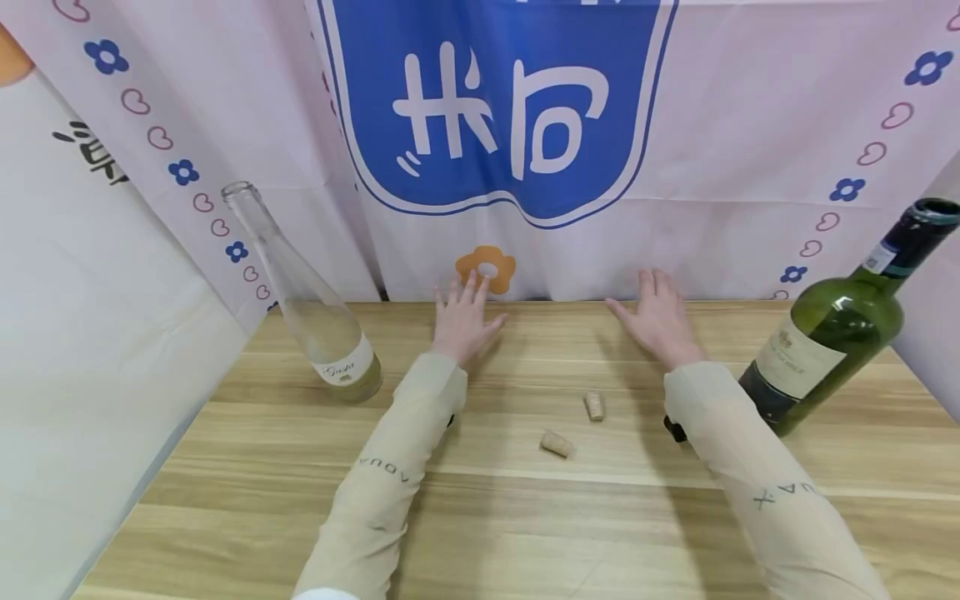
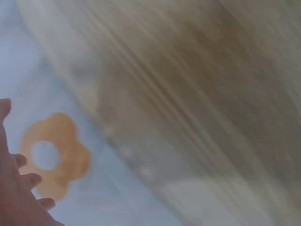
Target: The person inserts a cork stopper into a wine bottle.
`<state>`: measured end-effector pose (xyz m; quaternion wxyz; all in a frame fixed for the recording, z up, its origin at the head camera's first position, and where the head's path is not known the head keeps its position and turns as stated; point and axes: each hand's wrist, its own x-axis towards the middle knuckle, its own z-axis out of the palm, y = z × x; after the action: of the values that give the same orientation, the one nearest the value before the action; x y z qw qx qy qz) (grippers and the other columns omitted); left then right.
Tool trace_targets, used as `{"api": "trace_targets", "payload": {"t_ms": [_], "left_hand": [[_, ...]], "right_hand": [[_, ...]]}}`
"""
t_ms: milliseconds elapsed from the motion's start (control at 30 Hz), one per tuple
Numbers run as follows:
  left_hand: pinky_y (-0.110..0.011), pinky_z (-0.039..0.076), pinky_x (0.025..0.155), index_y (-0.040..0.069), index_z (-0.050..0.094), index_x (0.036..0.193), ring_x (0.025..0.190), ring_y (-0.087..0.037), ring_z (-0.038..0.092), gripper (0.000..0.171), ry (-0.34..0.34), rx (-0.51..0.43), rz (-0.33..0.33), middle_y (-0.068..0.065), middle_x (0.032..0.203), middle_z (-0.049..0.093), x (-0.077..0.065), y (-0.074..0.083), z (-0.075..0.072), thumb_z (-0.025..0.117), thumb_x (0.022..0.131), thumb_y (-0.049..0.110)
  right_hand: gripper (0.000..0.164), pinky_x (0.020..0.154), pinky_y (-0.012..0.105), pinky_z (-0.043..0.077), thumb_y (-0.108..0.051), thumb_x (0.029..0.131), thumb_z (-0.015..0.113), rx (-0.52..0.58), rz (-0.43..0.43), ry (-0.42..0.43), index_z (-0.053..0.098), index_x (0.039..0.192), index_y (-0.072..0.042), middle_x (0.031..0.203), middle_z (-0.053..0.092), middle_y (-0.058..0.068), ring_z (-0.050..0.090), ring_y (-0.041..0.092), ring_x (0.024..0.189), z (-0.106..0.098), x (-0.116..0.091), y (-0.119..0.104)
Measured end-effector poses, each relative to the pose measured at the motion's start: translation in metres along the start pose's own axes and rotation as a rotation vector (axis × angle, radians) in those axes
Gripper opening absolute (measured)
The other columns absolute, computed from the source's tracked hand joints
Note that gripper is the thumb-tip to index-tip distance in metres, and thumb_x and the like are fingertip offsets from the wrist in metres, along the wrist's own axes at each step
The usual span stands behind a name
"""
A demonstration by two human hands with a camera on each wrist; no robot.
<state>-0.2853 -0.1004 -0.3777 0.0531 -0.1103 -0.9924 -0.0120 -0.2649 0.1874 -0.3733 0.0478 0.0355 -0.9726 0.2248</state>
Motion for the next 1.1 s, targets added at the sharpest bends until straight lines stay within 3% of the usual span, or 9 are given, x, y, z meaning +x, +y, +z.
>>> {"api": "trace_targets", "payload": {"t_ms": [133, 300, 433, 600, 833, 1100], "left_hand": [[-0.054, 0.007, 0.108, 0.010, 0.019, 0.145, 0.135, -0.034, 0.015, 0.072, 0.034, -0.079, 0.032, -0.011, 0.150, 0.015, -0.011, 0.002, -0.018, 0.041, 0.091, 0.052], [-0.044, 0.025, 0.106, 0.003, 0.026, 0.141, 0.128, -0.031, 0.034, 0.066, 0.146, -0.256, 0.054, -0.016, 0.142, 0.033, -0.035, -0.004, -0.047, 0.045, 0.093, 0.044], [-0.042, 0.032, 0.102, 0.001, 0.032, 0.137, 0.121, -0.031, 0.042, 0.060, 0.244, -0.342, 0.057, -0.018, 0.134, 0.043, -0.058, -0.016, -0.068, 0.047, 0.094, 0.039], [-0.040, 0.033, 0.102, -0.001, 0.040, 0.131, 0.120, -0.030, 0.043, 0.051, 0.405, -0.373, 0.067, -0.018, 0.130, 0.047, -0.082, -0.031, -0.089, 0.051, 0.093, 0.031], [-0.039, 0.034, 0.101, -0.004, 0.046, 0.126, 0.118, -0.031, 0.045, 0.045, 0.619, -0.411, 0.093, -0.018, 0.126, 0.051, -0.103, -0.049, -0.112, 0.055, 0.091, 0.023], [-0.041, 0.032, 0.102, -0.005, 0.046, 0.126, 0.119, -0.034, 0.044, 0.045, 0.719, -0.502, 0.024, -0.020, 0.127, 0.050, -0.123, -0.072, -0.130, 0.055, 0.091, 0.022]], "right_hand": [[0.086, 0.108, 0.051, 0.010, -0.056, 0.090, 0.041, 0.058, -0.036, 0.022, 0.013, 0.140, 0.009, 0.145, 0.012, 0.029, 0.011, 0.041, 0.134, 0.000, -0.002, -0.019], [0.074, 0.106, 0.049, 0.020, -0.045, 0.091, 0.047, 0.125, -0.082, 0.029, 0.026, 0.135, 0.011, 0.139, 0.027, 0.029, 0.024, 0.040, 0.129, 0.001, -0.005, -0.056], [0.066, 0.104, 0.047, 0.027, -0.039, 0.091, 0.051, 0.179, -0.128, 0.023, 0.034, 0.132, 0.010, 0.135, 0.035, 0.027, 0.031, 0.039, 0.125, 0.003, -0.007, -0.089], [0.065, 0.102, 0.044, 0.031, -0.038, 0.090, 0.053, 0.197, -0.207, -0.003, 0.035, 0.132, 0.008, 0.132, 0.039, 0.024, 0.036, 0.036, 0.123, 0.010, -0.009, -0.128], [0.066, 0.101, 0.042, 0.033, -0.041, 0.089, 0.055, 0.248, -0.323, -0.025, 0.035, 0.135, 0.002, 0.133, 0.042, 0.018, 0.038, 0.032, 0.122, 0.026, -0.011, -0.179], [0.067, 0.105, 0.037, 0.028, -0.039, 0.089, 0.056, 0.329, -0.412, -0.121, 0.031, 0.137, 0.001, 0.138, 0.037, 0.016, 0.034, 0.027, 0.128, 0.044, -0.013, -0.233]]}}
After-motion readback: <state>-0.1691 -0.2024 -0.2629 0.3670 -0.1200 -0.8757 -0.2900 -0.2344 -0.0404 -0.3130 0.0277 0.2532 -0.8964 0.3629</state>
